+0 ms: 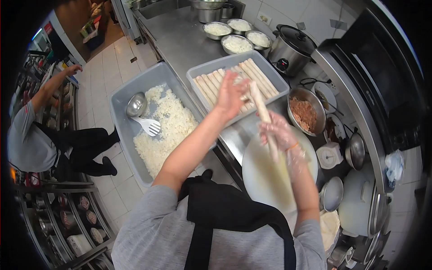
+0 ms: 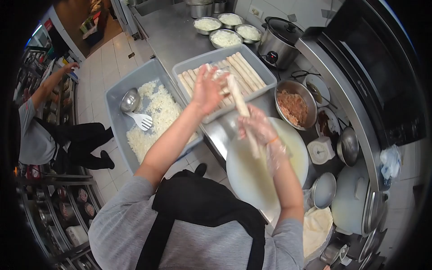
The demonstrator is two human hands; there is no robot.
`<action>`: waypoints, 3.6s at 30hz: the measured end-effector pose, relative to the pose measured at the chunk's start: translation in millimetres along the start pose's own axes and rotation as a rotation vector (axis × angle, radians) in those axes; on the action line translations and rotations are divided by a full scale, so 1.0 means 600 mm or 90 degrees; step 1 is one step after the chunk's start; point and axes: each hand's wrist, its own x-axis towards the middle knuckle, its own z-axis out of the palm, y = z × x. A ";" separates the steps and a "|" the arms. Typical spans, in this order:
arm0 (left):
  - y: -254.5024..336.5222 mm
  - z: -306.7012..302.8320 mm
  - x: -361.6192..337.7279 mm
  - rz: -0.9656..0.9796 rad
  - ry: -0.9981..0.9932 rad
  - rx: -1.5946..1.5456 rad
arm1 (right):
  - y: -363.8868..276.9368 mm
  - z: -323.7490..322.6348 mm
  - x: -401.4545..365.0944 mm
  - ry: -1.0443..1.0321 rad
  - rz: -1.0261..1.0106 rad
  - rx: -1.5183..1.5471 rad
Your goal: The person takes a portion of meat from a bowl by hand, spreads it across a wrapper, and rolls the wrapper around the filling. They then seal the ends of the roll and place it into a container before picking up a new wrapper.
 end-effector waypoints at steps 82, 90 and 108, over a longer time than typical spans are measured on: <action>0.074 -0.071 0.429 -0.169 -0.642 1.480 | 0.006 -0.116 0.327 0.155 0.226 -0.685; 0.047 -0.074 0.403 -0.131 -0.689 1.494 | -0.002 -0.114 0.256 0.389 -0.265 -0.708; -0.074 0.063 0.062 0.052 -0.766 1.036 | 0.379 -0.100 -0.752 1.035 0.205 -0.935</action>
